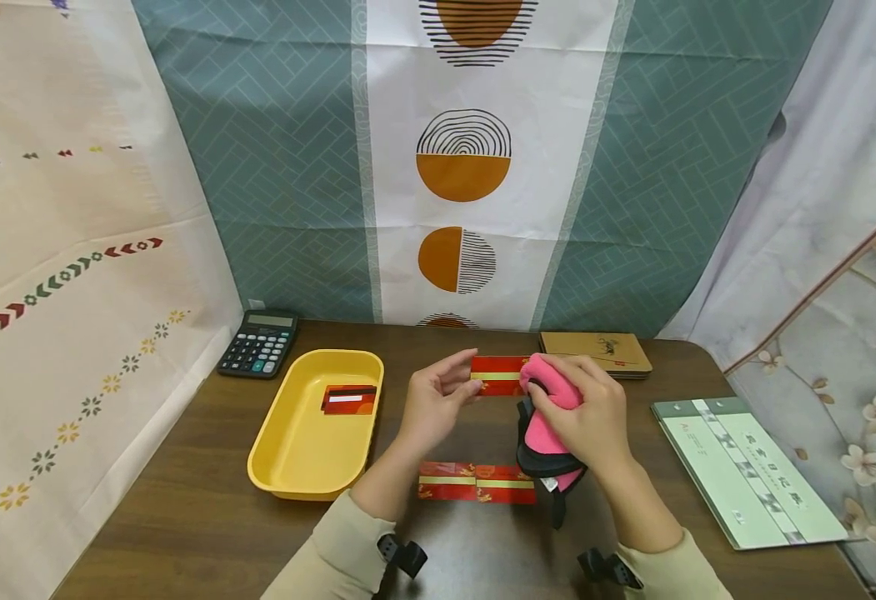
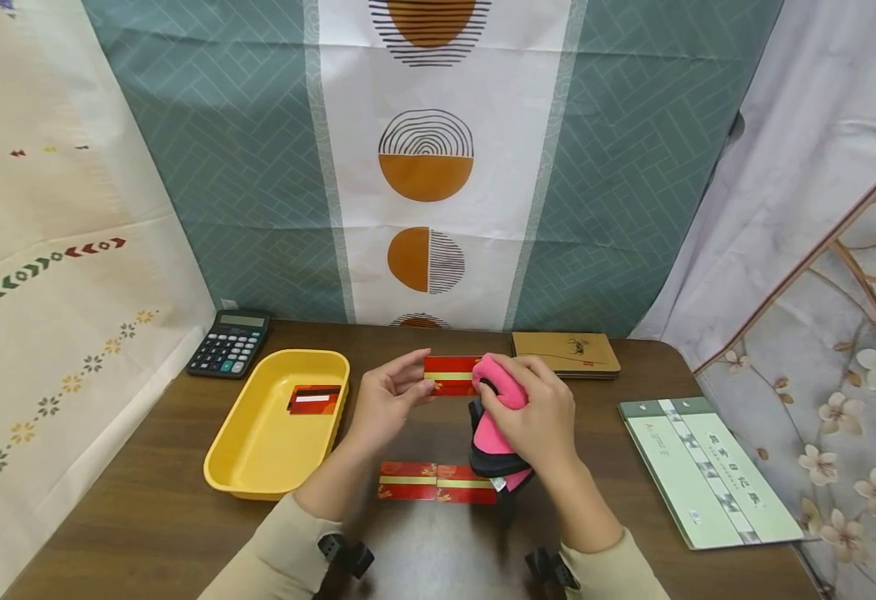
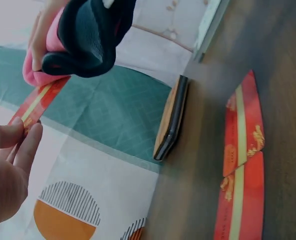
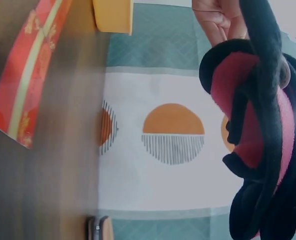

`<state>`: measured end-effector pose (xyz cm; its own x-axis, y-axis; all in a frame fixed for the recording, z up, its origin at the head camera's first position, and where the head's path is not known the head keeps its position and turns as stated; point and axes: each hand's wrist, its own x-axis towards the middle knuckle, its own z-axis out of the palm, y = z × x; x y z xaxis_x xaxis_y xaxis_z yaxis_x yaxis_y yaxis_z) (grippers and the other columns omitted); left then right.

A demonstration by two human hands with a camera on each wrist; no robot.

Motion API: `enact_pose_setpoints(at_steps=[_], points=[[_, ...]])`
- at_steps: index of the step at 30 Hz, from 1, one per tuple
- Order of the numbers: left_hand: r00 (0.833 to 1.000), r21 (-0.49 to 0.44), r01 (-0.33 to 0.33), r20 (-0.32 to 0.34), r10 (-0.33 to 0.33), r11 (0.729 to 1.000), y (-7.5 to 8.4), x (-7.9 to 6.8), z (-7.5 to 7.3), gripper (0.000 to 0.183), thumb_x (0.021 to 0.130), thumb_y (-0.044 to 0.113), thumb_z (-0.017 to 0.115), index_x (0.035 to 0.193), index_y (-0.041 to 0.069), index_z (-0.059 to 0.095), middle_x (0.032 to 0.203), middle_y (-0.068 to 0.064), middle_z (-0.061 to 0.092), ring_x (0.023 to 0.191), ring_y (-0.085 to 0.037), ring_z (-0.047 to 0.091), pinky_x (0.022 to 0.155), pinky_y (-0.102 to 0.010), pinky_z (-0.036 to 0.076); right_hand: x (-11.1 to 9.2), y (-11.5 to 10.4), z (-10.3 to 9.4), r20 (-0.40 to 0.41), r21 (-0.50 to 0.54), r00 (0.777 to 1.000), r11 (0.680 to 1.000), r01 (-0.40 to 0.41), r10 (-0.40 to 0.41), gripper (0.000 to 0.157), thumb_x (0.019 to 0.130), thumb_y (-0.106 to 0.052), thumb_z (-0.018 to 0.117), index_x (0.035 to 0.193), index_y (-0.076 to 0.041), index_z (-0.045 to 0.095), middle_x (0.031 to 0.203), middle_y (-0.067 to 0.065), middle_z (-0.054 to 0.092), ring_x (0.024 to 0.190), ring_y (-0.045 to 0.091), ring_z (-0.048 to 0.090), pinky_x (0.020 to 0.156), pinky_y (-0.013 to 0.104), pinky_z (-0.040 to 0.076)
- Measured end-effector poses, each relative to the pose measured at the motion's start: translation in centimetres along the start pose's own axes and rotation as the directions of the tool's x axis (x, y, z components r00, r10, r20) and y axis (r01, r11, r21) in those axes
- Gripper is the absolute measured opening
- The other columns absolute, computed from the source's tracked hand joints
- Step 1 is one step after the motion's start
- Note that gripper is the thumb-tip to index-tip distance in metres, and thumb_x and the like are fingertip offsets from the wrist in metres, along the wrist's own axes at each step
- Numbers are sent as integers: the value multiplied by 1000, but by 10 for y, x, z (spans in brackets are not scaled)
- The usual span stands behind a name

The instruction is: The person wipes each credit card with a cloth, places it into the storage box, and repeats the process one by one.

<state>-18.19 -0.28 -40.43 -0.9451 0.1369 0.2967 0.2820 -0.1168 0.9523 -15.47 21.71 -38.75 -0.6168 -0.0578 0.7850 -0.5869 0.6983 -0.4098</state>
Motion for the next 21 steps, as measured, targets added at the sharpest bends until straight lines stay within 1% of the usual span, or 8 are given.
enact_pose_setpoints(at_steps=[2,6,8,11,13,17,21], points=[[1000,-37,13,26,-12,999,4,0,0,44,89,-12,68,132,-2,64,110,-26,72,89,-25,74,76,-35,62,3,-3,-1,2,-41,1000,999,-9,9,43,73,-14,89,114,-11,78,95,7,71,73,20,63,51,28,46],[996,-65,36,81,-31,997,10,-1,-1,44,92,-12,65,134,-3,62,115,-26,70,94,-26,74,77,-36,62,6,-9,-2,28,-119,999,992,-33,36,42,75,-20,88,115,-11,77,94,9,70,71,23,62,52,34,48],[994,-66,30,109,-23,997,11,-1,-2,43,92,-12,64,135,-4,62,116,-27,69,96,-30,73,78,-37,62,6,-13,-1,37,-148,998,988,-48,54,42,75,-21,88,114,-10,77,95,10,69,70,24,62,53,36,49],[989,-61,14,149,-5,998,12,-1,-1,43,93,-12,64,135,-4,61,116,-28,69,98,-34,73,78,-38,62,8,-19,1,50,-167,996,984,-59,68,42,75,-22,87,114,-9,77,95,10,69,69,25,62,53,36,50],[984,-45,2,177,6,999,12,-1,1,43,93,-11,64,135,-4,61,116,-28,69,99,-34,72,79,-39,61,9,-24,4,71,-163,996,986,-40,52,41,76,-22,87,113,-9,77,95,10,69,69,24,62,52,35,50],[974,-16,-16,227,19,1000,10,-1,5,43,94,-11,63,136,-4,61,117,-27,69,100,-30,73,83,-44,60,10,-33,9,127,-141,991,989,49,-31,40,74,-23,89,110,-10,78,94,8,68,68,22,62,51,33,49],[971,-6,-28,236,29,1000,11,-2,4,43,94,-10,63,136,-3,61,116,-26,70,99,-26,72,84,-43,60,16,-39,9,144,-156,986,982,105,-82,40,72,-22,90,109,-10,80,93,7,67,67,21,61,49,32,49]])
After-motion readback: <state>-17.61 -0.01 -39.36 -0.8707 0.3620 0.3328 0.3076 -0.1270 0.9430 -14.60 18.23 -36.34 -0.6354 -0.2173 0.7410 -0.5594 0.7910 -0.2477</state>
